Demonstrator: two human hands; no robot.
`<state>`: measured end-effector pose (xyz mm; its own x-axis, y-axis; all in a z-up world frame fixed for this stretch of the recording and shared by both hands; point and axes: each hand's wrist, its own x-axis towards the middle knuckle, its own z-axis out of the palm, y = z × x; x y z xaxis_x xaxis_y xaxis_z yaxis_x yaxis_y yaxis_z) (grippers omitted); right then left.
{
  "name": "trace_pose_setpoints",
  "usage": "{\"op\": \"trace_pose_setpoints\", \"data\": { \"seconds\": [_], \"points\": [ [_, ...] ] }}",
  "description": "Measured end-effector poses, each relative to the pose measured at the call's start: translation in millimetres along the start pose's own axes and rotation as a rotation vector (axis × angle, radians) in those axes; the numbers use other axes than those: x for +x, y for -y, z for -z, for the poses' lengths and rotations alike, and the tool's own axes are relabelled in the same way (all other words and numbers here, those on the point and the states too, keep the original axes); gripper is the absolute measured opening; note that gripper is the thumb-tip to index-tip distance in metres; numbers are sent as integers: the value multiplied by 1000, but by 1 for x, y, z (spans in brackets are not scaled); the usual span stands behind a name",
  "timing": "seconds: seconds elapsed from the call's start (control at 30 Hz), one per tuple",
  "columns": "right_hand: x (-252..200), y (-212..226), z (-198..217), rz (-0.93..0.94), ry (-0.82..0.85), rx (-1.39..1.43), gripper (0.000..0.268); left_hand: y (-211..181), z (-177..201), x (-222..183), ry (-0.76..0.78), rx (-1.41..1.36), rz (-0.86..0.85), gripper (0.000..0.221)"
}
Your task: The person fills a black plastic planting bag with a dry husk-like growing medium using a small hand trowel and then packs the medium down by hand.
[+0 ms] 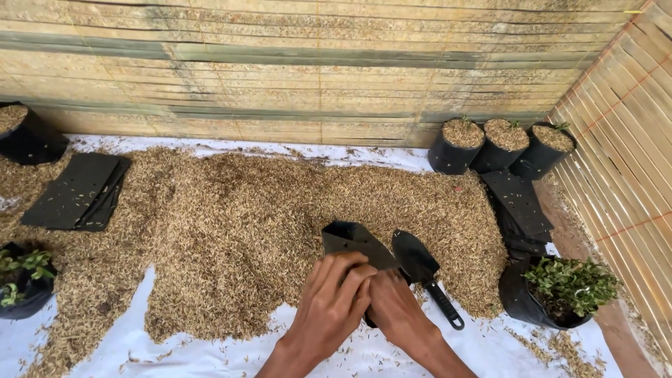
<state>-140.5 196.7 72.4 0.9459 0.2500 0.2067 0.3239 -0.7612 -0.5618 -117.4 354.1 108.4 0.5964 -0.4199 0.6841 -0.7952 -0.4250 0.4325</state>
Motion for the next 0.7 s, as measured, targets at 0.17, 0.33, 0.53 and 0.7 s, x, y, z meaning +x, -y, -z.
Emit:
{"op": "trace_pose_setpoints", "data": {
  "seconds": [0.17,0.33,0.53,0.7],
  "points": [
    [4,12,12,-196,45,-28,68,-4,-1,3,25,-66,168,44],
    [5,15,8,-264,55,-91,70,-2,-11,0,35,-181,307,48],
    [1,0,-9,-309,182,-150,60,-10,-5,7,-14,-334,324,40],
    [4,3,11,-170,70,-271,59,-5,-15,12,-28,-291,276,36]
  ]
}}
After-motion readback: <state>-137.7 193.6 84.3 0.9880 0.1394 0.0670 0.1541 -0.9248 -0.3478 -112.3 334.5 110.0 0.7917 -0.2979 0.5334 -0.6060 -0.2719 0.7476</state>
